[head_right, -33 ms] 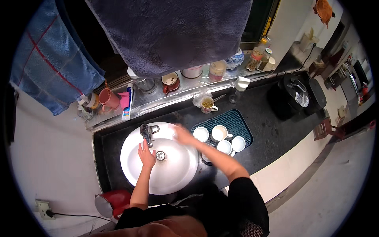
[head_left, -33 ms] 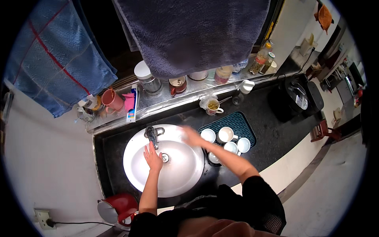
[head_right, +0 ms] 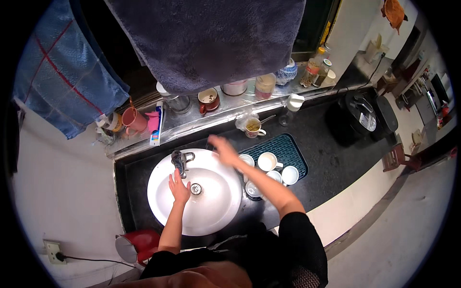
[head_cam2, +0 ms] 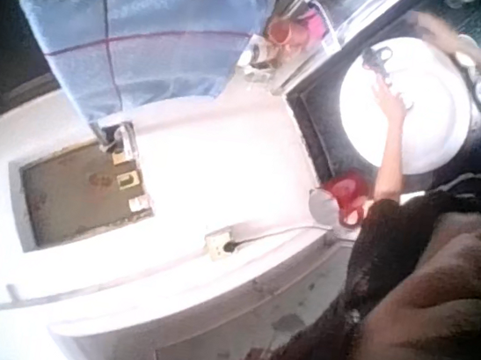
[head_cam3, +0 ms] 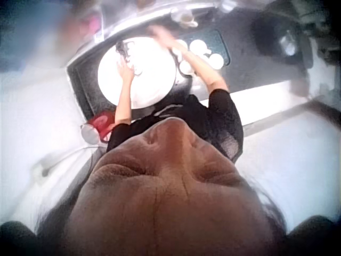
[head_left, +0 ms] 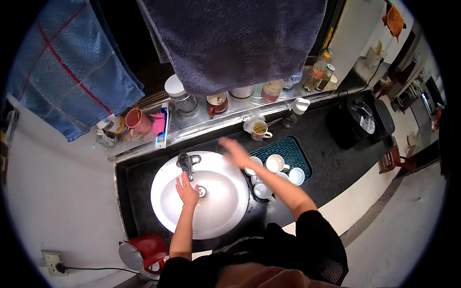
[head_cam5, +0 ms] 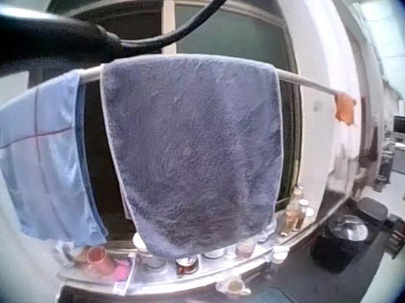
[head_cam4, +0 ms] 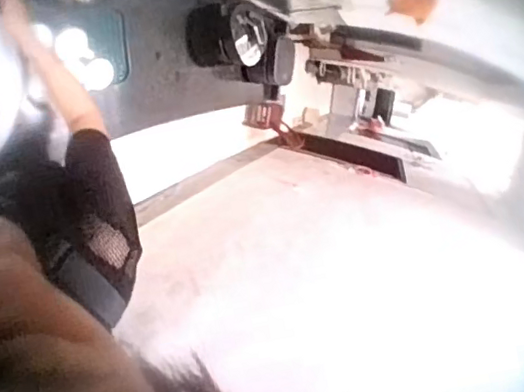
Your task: The person arranges cups on a counter, spoons dark powder from a large jar into each cup, adds small pieces of an ingredient from a bag using a scoop, and then spoons light powder from another jar into the cups.
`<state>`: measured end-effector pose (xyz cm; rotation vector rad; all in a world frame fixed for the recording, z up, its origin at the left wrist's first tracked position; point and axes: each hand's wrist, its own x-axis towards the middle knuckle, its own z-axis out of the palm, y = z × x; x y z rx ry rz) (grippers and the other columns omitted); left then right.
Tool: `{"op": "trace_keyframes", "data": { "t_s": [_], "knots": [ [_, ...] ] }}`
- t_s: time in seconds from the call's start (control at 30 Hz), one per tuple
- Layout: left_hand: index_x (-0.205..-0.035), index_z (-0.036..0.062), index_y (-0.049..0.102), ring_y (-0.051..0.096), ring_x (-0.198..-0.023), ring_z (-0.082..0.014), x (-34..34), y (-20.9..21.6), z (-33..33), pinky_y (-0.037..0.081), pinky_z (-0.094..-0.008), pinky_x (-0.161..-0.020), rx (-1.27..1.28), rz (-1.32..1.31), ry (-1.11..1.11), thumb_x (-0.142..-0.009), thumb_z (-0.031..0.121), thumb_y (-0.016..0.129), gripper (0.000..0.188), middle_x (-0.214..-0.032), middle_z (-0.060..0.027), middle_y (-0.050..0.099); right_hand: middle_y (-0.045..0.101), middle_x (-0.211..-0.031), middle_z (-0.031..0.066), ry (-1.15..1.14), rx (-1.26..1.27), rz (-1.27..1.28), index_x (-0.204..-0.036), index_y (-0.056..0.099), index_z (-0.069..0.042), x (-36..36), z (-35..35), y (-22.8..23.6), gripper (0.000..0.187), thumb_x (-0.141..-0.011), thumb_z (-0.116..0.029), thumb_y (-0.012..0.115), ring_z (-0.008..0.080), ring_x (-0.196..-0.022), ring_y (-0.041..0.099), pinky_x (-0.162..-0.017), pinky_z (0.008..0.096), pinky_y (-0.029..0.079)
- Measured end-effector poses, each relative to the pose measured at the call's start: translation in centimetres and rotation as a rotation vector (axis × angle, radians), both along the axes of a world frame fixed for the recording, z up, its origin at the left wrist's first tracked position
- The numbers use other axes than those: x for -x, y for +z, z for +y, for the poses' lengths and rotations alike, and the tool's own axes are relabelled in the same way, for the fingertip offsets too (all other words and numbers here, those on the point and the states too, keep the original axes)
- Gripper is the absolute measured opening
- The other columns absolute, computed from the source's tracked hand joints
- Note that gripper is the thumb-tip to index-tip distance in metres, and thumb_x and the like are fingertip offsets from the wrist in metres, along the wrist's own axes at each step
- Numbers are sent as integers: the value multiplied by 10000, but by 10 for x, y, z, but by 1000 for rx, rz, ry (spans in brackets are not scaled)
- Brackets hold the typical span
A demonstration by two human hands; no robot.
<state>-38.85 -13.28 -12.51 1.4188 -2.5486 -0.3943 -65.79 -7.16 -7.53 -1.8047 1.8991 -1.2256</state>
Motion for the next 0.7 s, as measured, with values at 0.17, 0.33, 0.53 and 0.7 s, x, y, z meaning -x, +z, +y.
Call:
{"op": "trace_keyframes", "data": {
  "t_s": [0.17,0.33,0.53,0.7],
  "knots": [
    [-1364,49,186,240,-1239,-398,-15,-4,30,187,-444,-1038,-101,256,44,-714,177,669,820,-1350,-238,267,419,-1236,243,-735,140,42,-1253,388,-23,122,-60,81,640,-707,-214,661,393,-1115,419,-928,442,350],
    [-1258,18,359,408,-1101,-371,-63,-22,83,295,-425,-967,-264,336,187,-735,177,654,621,-1170,-239,458,456,-1233,194,-807,40,475,-1158,521,-36,194,-96,82,591,-692,-369,665,372,-1107,433,-923,416,349],
    [-1112,28,515,546,-946,-280,-81,-9,118,450,-353,-789,-477,444,292,-781,177,628,380,-1072,-174,556,549,-1095,144,-896,149,222,-1026,561,-20,208,-77,65,458,-661,-248,719,300,-991,513,-824,370,407],
    [-1086,33,534,568,-860,-168,-65,28,115,447,-277,-747,-629,565,200,-829,144,588,285,-973,-99,597,532,-902,100,-732,323,-409,-833,504,-23,142,-4,112,313,-637,-108,733,234,-773,514,-714,328,437]
  ]
}}
